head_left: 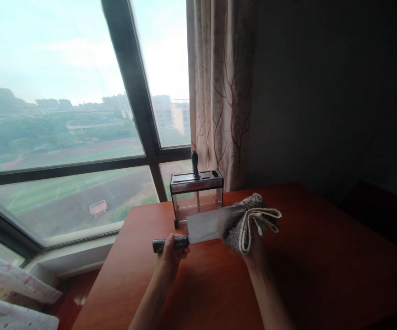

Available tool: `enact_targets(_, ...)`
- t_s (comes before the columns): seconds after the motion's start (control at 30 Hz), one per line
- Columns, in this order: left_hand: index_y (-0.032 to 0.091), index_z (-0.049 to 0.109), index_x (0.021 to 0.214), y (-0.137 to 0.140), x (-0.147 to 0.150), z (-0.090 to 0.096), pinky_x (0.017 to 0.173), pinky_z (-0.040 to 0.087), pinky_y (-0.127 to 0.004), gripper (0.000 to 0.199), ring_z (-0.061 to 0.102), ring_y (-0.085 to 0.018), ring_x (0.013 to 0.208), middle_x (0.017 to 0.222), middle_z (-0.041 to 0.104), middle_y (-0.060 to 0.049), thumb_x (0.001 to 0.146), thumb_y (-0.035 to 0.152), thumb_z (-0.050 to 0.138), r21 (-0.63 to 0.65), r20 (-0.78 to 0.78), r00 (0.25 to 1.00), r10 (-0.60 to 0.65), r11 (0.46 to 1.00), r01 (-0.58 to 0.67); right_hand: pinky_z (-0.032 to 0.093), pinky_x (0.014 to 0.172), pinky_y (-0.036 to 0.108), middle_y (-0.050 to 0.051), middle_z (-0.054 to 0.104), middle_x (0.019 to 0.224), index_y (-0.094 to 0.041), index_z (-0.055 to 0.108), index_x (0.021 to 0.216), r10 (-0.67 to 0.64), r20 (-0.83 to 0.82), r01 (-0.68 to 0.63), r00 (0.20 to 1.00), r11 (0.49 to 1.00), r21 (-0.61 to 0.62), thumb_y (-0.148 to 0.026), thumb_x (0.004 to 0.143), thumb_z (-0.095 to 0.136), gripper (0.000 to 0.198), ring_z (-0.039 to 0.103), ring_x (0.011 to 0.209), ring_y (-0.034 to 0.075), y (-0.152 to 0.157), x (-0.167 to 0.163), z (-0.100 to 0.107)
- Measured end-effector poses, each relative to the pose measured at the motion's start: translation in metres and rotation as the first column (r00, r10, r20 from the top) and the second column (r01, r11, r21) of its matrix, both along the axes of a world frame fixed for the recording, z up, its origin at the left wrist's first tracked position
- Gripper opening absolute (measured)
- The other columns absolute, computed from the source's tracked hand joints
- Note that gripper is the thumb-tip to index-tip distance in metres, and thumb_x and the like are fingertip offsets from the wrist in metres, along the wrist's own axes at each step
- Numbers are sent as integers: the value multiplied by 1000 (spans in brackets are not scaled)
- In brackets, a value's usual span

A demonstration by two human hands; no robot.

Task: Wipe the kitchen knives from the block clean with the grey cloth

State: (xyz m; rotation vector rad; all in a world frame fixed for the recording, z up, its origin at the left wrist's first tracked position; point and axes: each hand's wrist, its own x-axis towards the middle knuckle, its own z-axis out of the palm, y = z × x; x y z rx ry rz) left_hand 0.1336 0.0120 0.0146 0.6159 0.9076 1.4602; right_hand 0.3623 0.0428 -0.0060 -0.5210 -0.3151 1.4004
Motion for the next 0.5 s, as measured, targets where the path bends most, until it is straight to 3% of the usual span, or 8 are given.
enact_targets(0.07, 14, 65, 72, 0, 1, 1, 46, 41, -21, 26, 59, -12, 48, 56, 66, -1, 66, 36, 76, -11, 19, 1000, 21, 1000, -21, 51, 94, 40, -2, 75, 91, -28, 71, 84, 4, 6, -4, 1000, 999, -32, -49, 67, 76, 28, 66, 100, 22, -1, 2, -5)
enact_targets(0.17, 13, 65, 70, -1, 2, 4, 47, 42, -21, 28, 60, -13, 49, 55, 66, -1, 65, 38, 76, -22, 21, 999, 41, 999, -40, 51, 93, 38, -3, 74, 98, -28, 69, 92, -37, 99, 35, 994, 999, 23, -41, 68, 78, 29, 66, 99, 20, -1, 5, -6)
enact_targets(0.3, 13, 64, 70, 0, 0, 6, 47, 42, -22, 31, 60, -14, 50, 57, 67, -2, 64, 41, 77, -35, -6, 998, 67, 997, -67, 52, 92, 38, -3, 70, 108, -30, 64, 107, -240, 284, 222, 928, 971, 93, -33, 69, 76, 39, 65, 99, 19, 1, 4, -3)
enact_targets(0.43, 13, 64, 69, 0, 0, 6, 46, 41, -22, 32, 59, -14, 49, 54, 66, -3, 65, 42, 75, -24, -49, 997, 60, 998, -61, 47, 99, 38, -3, 69, 113, -28, 62, 111, -448, 397, 438, 801, 891, 120, -26, 69, 75, 45, 62, 104, 18, 5, -1, -5)
enact_targets(0.5, 13, 64, 67, -1, 1, 5, 47, 41, -23, 31, 59, -14, 49, 53, 66, -4, 67, 42, 74, -7, -78, 996, 49, 999, -50, 45, 101, 34, -4, 70, 112, -27, 62, 112, -460, 391, 449, 797, 885, 125, -20, 69, 74, 45, 61, 106, 16, 7, -3, -8)
